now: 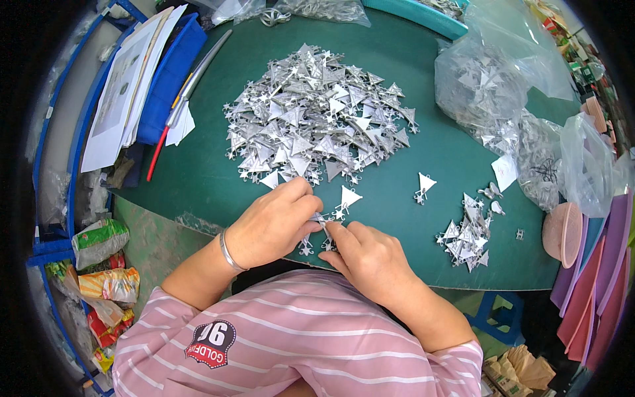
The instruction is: The person sorts small star-shaped silver metal ornaments by hand from a large pile on a green table, picking them up one by one and placing them into smaller groups and into a plastic bag.
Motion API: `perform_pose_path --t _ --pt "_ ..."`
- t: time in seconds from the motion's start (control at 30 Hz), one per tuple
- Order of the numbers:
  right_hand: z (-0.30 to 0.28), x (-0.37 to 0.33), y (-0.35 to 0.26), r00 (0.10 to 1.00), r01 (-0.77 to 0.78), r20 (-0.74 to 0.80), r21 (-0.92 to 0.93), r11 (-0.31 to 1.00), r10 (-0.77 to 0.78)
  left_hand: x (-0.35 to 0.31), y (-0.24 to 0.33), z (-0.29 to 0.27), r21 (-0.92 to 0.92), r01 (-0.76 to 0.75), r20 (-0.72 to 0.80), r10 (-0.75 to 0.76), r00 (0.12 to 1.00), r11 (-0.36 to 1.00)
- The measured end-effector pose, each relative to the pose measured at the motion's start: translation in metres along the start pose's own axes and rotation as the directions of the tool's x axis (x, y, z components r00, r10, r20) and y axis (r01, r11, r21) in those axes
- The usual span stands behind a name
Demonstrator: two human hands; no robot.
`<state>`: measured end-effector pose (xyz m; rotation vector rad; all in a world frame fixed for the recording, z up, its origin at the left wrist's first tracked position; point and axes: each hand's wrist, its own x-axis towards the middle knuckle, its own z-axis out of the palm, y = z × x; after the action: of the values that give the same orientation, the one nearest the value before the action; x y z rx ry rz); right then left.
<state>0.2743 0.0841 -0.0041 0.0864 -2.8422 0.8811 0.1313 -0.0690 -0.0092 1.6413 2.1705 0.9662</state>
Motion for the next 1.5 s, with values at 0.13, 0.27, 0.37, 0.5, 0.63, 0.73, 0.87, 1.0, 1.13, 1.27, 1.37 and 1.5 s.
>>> perform_pose_path --t 0.13,0.27,0.37,0.5,0.63,0.73,0.87,1.0,1.13,1.27,1.37,1.5 --pt "0.002 -0.009 0.004 0.995 0.003 -0.095 0.004 1.000 -0.003 0.003 0.005 0.000 -0.023 0.029 -0.020 -0.029 0.999 0.999" --pt "-0.001 -0.016 0.013 0.975 -0.076 -0.206 0.052 0.996 0.085 0.003 0.008 0.000 -0.051 0.016 -0.027 -0.017 0.999 0.999" --pt "-0.003 -0.017 0.019 0.952 -0.140 -0.263 0.075 0.987 0.155 0.002 0.003 0.008 -0.014 -0.062 -0.135 0.059 0.989 0.998" --pt "-0.003 -0.013 0.012 0.966 -0.202 -0.147 0.082 0.976 0.212 0.004 -0.001 0.011 0.060 -0.161 -0.204 0.170 0.964 0.985" --pt "-0.007 -0.007 0.004 0.950 -0.299 -0.092 0.017 0.954 0.300 -0.001 0.002 0.006 -0.104 -0.073 -0.150 0.057 0.987 0.992" --pt "-0.011 -0.007 0.005 0.914 -0.396 -0.036 0.128 0.909 0.404 -0.008 -0.003 -0.003 -0.145 -0.003 -0.248 -0.033 0.968 0.989" --pt "-0.011 -0.014 0.014 0.924 -0.322 -0.179 0.113 0.940 0.338 -0.013 -0.006 -0.007 -0.141 0.089 -0.273 -0.125 0.954 0.986" --pt "-0.025 -0.018 0.019 0.962 -0.259 -0.058 0.115 0.959 0.267 -0.007 0.001 -0.003 -0.089 0.037 -0.205 -0.055 0.977 0.995" --pt "-0.038 -0.032 0.048 0.882 -0.213 0.120 0.964 0.160 0.456 0.002 0.005 0.009 0.031 0.043 -0.198 -0.037 0.979 0.999" --pt "-0.044 -0.014 0.042 0.622 0.168 0.194 0.913 -0.372 0.758 0.006 0.009 0.014 0.106 0.070 -0.194 -0.048 0.980 0.992" --pt "-0.037 -0.027 0.049 0.733 -0.040 0.261 0.938 -0.343 0.628 0.007 0.008 0.017 0.130 0.062 -0.224 -0.032 0.974 0.990" --pt "-0.024 -0.027 0.028 0.857 -0.362 -0.006 0.704 0.611 0.515 0.004 0.004 0.017 -0.166 0.127 -0.257 -0.167 0.952 0.978"
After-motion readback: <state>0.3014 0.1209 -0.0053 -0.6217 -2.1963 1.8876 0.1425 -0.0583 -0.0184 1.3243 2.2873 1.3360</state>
